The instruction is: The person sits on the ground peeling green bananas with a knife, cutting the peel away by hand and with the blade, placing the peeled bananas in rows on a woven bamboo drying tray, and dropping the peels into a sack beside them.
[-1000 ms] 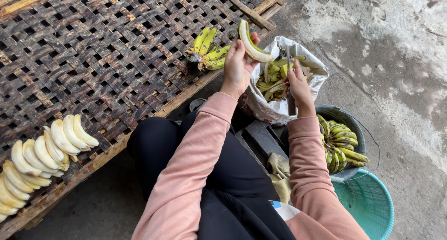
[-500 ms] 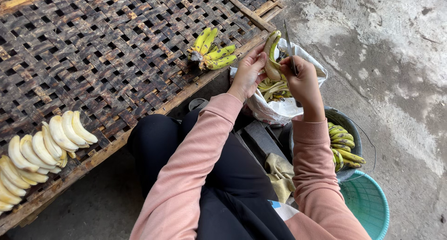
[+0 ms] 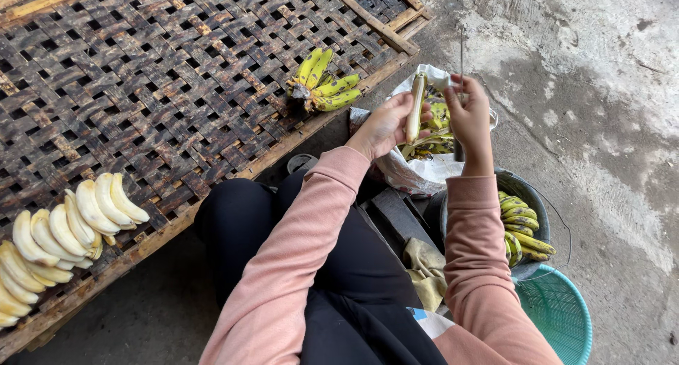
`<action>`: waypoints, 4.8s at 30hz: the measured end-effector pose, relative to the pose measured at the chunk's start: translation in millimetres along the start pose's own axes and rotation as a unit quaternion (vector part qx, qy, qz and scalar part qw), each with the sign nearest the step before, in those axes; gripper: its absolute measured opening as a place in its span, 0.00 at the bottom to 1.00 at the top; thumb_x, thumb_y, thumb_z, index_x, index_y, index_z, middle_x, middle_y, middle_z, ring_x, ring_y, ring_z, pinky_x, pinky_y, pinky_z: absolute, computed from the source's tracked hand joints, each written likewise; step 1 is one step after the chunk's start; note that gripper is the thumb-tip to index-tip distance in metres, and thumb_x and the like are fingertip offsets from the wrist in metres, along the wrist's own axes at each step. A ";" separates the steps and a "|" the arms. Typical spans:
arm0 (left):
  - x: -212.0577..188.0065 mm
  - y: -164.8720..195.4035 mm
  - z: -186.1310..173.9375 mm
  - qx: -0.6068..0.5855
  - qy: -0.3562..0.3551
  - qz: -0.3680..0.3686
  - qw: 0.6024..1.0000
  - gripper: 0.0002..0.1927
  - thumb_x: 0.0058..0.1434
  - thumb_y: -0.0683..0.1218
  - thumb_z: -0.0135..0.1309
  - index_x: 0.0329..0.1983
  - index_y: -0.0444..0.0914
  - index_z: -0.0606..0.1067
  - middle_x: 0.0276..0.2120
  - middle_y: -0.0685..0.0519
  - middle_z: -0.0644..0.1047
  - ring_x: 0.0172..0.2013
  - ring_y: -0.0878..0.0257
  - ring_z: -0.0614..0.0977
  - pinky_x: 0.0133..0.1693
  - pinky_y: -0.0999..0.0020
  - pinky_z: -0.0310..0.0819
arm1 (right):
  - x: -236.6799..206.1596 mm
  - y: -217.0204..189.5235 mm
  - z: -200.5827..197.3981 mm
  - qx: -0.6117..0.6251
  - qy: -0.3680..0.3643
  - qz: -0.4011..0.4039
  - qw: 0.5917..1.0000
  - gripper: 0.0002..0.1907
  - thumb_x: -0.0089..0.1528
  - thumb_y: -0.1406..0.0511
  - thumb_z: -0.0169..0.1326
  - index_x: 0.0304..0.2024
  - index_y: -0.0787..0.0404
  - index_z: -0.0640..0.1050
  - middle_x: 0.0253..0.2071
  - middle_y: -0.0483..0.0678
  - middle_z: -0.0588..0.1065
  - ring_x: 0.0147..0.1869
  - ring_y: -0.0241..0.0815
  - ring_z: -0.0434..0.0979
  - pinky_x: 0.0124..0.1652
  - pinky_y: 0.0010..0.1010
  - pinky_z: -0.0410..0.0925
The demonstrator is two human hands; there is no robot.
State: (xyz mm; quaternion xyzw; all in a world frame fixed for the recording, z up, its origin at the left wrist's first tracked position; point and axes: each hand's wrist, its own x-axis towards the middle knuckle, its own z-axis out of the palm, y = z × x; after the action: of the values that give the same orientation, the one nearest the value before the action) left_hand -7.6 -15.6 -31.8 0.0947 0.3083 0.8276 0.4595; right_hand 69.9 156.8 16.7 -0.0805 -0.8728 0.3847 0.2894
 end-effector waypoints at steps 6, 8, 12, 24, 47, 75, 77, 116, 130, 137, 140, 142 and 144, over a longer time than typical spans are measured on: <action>-3.0 -7.1 16.8 0.328 0.063 0.141 0.932 0.15 0.71 0.48 0.56 0.55 0.36 0.76 0.47 0.45 0.80 0.46 0.60 0.83 0.47 0.67 0.80 | -3.1 -58.0 6.2 0.197 -0.092 0.062 0.974 0.09 0.70 0.66 0.60 0.47 0.67 0.79 0.29 0.41 0.76 0.25 0.26 0.69 0.23 0.19 0.59; -9.4 -1.0 23.0 0.455 0.128 0.199 0.859 0.14 0.66 0.47 0.60 0.52 0.37 0.79 0.44 0.46 0.81 0.43 0.61 0.84 0.43 0.68 0.80 | -2.4 -67.6 11.5 0.173 -0.058 0.066 0.981 0.08 0.70 0.66 0.59 0.44 0.67 0.80 0.28 0.42 0.75 0.25 0.26 0.69 0.23 0.20 0.60; -22.0 5.5 33.5 0.487 0.200 0.252 0.812 0.20 0.58 0.46 0.63 0.54 0.40 0.78 0.43 0.50 0.80 0.40 0.63 0.85 0.41 0.71 0.81 | -7.1 -63.4 18.0 0.333 -0.056 0.174 0.925 0.09 0.70 0.64 0.57 0.41 0.66 0.77 0.25 0.42 0.72 0.21 0.28 0.66 0.20 0.20 0.59; 22.7 12.6 -29.7 -0.176 0.262 0.237 0.919 0.12 0.73 0.49 0.48 0.54 0.38 0.70 0.53 0.46 0.75 0.54 0.56 0.77 0.56 0.54 0.75 | -20.0 40.1 1.4 0.675 0.107 0.327 0.652 0.07 0.71 0.67 0.53 0.46 0.64 0.70 0.34 0.48 0.69 0.28 0.34 0.67 0.23 0.22 0.65; 16.3 2.7 -1.8 -0.146 0.170 0.135 0.965 0.18 0.71 0.47 0.46 0.63 0.40 0.66 0.47 0.51 0.74 0.43 0.63 0.76 0.38 0.69 0.79 | -41.9 -81.4 33.4 0.078 -0.027 -0.006 0.997 0.12 0.69 0.68 0.66 0.50 0.66 0.77 0.32 0.45 0.73 0.28 0.28 0.63 0.27 0.22 0.57; -40.6 62.9 30.9 -0.091 0.082 0.448 0.886 0.13 0.80 0.50 0.36 0.53 0.39 0.69 0.42 0.54 0.71 0.36 0.70 0.68 0.30 0.79 0.64 | -101.4 -145.2 32.8 0.119 -0.157 -0.043 0.980 0.23 0.76 0.65 0.41 0.73 0.61 0.65 0.67 0.57 0.71 0.71 0.49 0.71 0.68 0.34 0.61; -39.8 61.3 29.9 -0.092 0.080 0.443 0.888 0.13 0.80 0.51 0.36 0.52 0.39 0.69 0.41 0.54 0.71 0.36 0.70 0.69 0.30 0.78 0.65 | -98.6 -143.8 34.9 0.133 -0.152 -0.063 0.977 0.23 0.76 0.65 0.41 0.74 0.62 0.64 0.69 0.58 0.70 0.72 0.50 0.70 0.69 0.34 0.60; -28.9 44.9 4.4 -0.059 -0.089 0.205 0.973 0.22 0.79 0.47 0.38 0.73 0.36 0.62 0.68 0.43 0.69 0.72 0.50 0.66 0.70 0.49 0.64 | -46.7 -139.6 32.8 -0.335 0.003 -0.150 0.930 0.28 0.70 0.59 0.56 0.72 0.43 0.69 0.38 0.50 0.70 0.37 0.46 0.74 0.31 0.36 0.69; -130.1 126.7 -106.8 -0.237 0.029 0.268 0.934 0.13 0.74 0.52 0.47 0.52 0.41 0.75 0.47 0.53 0.79 0.37 0.60 0.80 0.39 0.59 0.78 | -36.2 -5.0 -15.4 -0.097 0.087 -0.144 0.981 0.18 0.78 0.70 0.45 0.70 0.61 0.62 0.64 0.62 0.71 0.63 0.42 0.77 0.58 0.37 0.73; -408.4 211.8 -230.2 0.305 0.590 0.374 0.647 0.08 0.77 0.43 0.46 0.58 0.41 0.69 0.42 0.49 0.75 0.31 0.65 0.76 0.28 0.72 0.73 | -130.5 84.6 -34.8 0.198 0.023 0.174 0.964 0.19 0.82 0.67 0.48 0.72 0.62 0.62 0.41 0.42 0.69 0.33 0.28 0.64 0.30 0.22 0.60; -500.5 217.9 -237.0 0.470 0.700 0.311 0.439 0.06 0.74 0.38 0.50 0.52 0.38 0.70 0.50 0.48 0.73 0.49 0.57 0.79 0.52 0.61 0.78 | -147.0 100.2 -41.2 0.202 0.011 0.196 0.959 0.19 0.82 0.66 0.48 0.72 0.61 0.59 0.39 0.42 0.69 0.33 0.30 0.66 0.30 0.25 0.64; -533.7 218.0 -242.5 0.453 0.758 0.202 0.423 0.06 0.72 0.41 0.52 0.50 0.38 0.70 0.50 0.47 0.73 0.48 0.54 0.80 0.50 0.58 0.77 | -150.7 100.7 -46.2 0.209 0.012 0.224 0.952 0.19 0.82 0.65 0.48 0.71 0.60 0.58 0.38 0.42 0.68 0.32 0.31 0.67 0.29 0.26 0.66; -550.8 215.1 -249.9 0.522 0.744 0.171 0.379 0.08 0.70 0.40 0.58 0.49 0.37 0.73 0.49 0.45 0.75 0.48 0.47 0.79 0.51 0.51 0.74 | -149.0 95.8 -51.1 0.206 0.015 0.232 0.951 0.20 0.81 0.66 0.47 0.72 0.60 0.58 0.37 0.42 0.68 0.33 0.31 0.67 0.28 0.26 0.66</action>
State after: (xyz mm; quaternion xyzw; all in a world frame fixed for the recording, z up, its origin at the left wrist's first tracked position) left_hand 39.7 -655.8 -31.4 -0.2872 0.8750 0.3020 -0.2461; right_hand 213.1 200.9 -90.7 -0.2251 -0.7277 0.6112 0.2151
